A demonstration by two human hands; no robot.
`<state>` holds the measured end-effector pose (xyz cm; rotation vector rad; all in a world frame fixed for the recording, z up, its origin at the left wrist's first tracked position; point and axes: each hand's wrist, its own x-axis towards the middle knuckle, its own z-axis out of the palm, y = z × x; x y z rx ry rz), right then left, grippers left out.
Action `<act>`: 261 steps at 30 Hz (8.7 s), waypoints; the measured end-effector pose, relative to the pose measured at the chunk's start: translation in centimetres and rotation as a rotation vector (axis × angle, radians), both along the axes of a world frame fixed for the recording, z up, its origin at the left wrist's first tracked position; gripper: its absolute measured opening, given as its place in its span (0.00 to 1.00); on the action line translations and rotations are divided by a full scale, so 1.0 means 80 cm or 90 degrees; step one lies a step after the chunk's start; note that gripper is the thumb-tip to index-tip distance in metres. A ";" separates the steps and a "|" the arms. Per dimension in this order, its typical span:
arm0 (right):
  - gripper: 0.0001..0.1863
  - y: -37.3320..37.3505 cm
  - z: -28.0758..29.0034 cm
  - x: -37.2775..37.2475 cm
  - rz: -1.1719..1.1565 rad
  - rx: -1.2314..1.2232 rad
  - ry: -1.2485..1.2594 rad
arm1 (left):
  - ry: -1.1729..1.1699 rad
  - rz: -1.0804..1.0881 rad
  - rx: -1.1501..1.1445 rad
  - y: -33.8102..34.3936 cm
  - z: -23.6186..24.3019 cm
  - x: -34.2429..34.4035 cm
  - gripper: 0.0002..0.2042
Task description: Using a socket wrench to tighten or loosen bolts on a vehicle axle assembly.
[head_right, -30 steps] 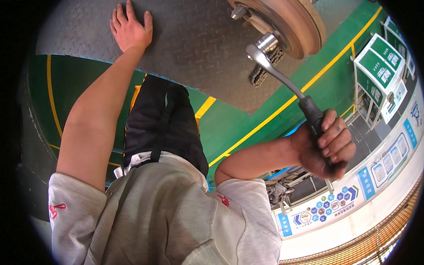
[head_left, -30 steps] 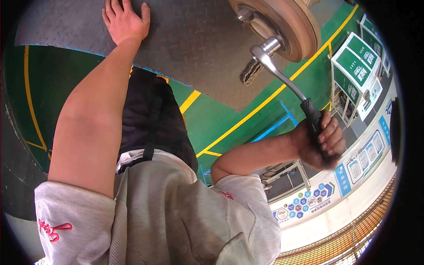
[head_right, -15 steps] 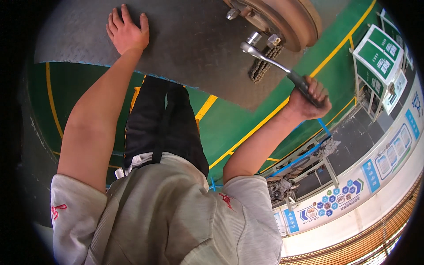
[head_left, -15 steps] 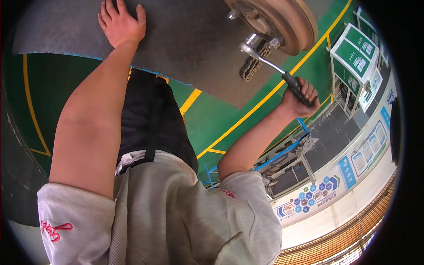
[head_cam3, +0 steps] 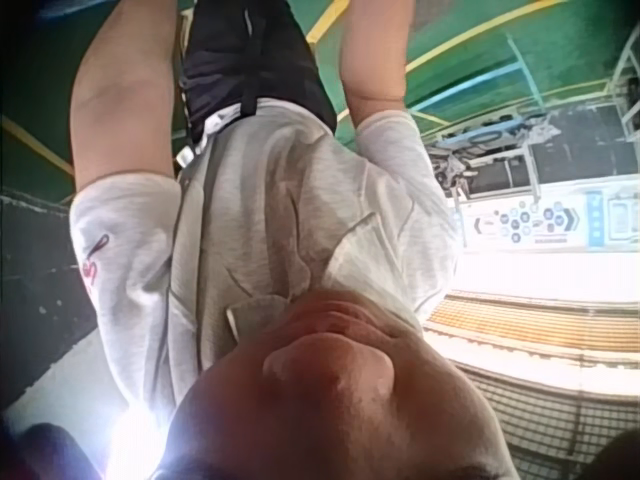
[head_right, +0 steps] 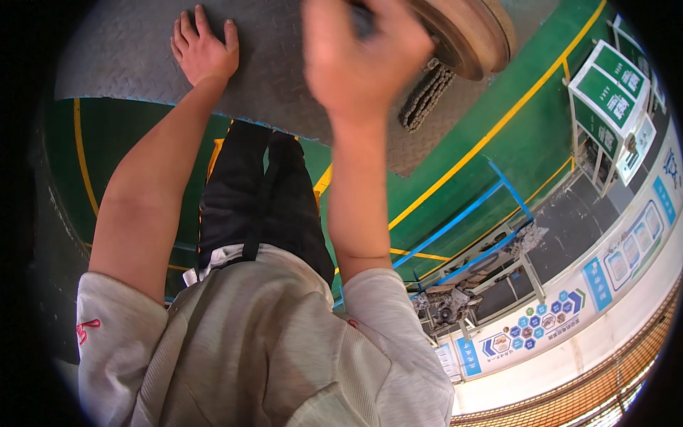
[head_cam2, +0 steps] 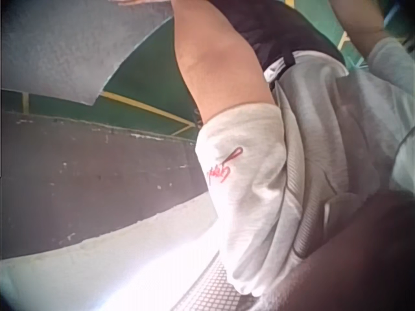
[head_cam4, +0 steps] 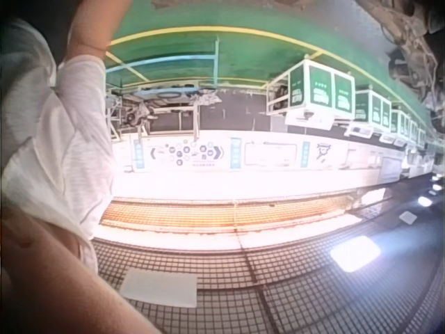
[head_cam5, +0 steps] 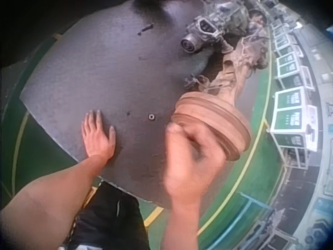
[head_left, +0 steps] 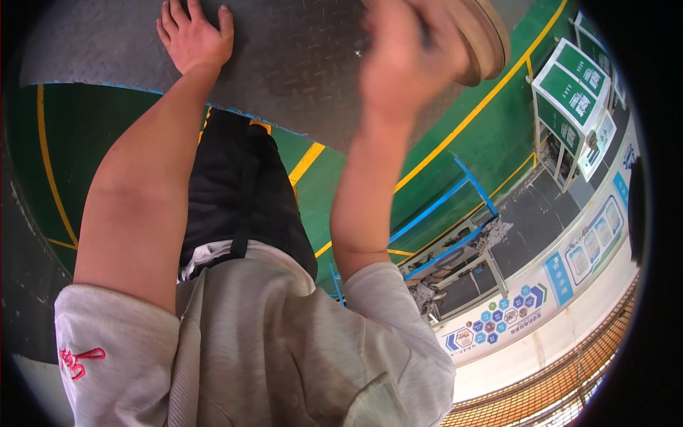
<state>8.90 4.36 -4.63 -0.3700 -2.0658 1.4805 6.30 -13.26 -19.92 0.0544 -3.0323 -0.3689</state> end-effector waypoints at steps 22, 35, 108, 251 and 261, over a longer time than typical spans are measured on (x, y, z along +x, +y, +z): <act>0.14 0.164 0.059 0.165 -0.220 -0.502 0.210 | -0.031 0.012 0.008 -0.009 0.003 -0.002 0.33; 0.09 -0.069 0.070 -0.070 0.255 0.216 0.041 | 0.043 -0.014 0.061 0.001 -0.001 -0.004 0.34; 0.17 0.057 0.083 0.049 -0.108 -0.353 0.064 | -0.010 0.012 -0.008 0.003 0.003 -0.004 0.32; 0.16 0.046 0.060 0.053 -0.150 -0.426 0.114 | 0.023 -0.083 -0.006 -0.022 -0.003 -0.017 0.30; 0.11 0.020 0.048 0.033 -0.185 -0.161 0.042 | -0.048 -0.069 0.070 -0.009 0.025 -0.006 0.32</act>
